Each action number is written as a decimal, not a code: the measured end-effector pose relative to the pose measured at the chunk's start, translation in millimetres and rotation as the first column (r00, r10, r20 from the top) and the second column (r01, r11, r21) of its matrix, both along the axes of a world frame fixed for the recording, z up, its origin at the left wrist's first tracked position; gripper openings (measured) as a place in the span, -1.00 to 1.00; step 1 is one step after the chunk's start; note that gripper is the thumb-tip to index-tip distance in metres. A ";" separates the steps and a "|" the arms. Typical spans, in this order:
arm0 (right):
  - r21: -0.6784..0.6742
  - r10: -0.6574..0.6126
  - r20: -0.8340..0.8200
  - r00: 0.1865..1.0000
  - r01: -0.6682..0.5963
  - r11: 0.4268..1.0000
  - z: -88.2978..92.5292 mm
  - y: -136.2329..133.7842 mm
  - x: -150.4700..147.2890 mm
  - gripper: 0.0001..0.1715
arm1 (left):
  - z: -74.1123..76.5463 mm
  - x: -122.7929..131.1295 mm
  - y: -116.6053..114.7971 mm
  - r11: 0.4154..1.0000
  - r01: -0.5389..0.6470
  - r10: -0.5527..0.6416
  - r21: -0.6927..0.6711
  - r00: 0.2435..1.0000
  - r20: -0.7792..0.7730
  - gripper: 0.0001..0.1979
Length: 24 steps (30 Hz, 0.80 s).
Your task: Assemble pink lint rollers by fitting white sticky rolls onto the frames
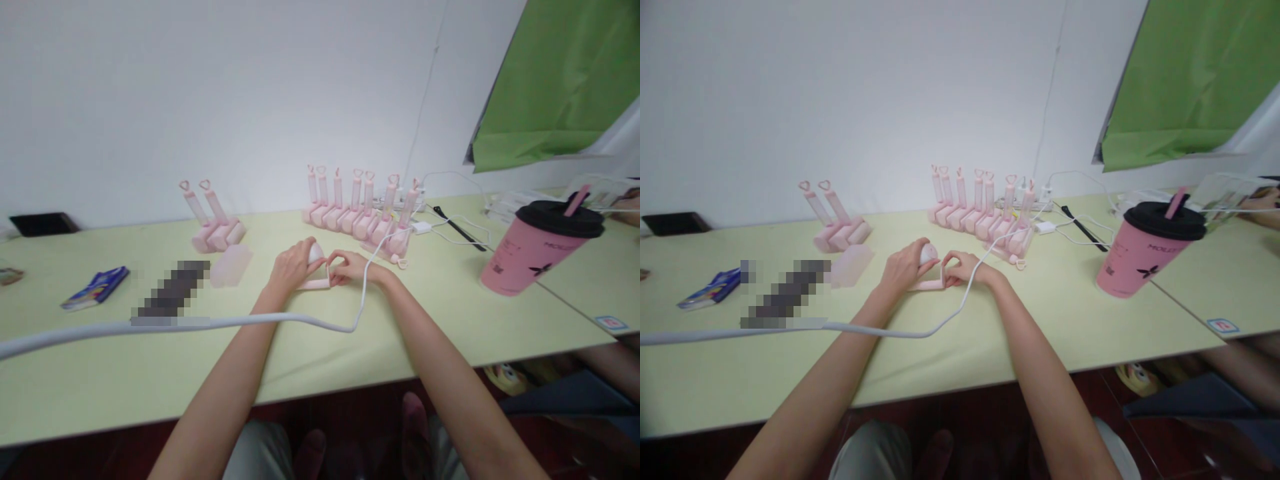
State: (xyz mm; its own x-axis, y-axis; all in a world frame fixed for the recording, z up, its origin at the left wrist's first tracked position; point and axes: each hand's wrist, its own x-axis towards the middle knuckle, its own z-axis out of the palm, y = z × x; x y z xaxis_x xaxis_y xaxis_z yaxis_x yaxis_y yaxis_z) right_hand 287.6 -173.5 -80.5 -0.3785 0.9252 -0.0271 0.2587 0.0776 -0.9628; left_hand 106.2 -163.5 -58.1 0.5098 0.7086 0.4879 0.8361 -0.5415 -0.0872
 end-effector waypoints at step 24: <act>0.688 -0.811 0.392 0.435 0.447 0.572 -21.5 12.3 19.3 -0.75 | 13.3 -8.7 4.7 0.988 0.155 -0.149 0.015 0.912 0.382 -0.55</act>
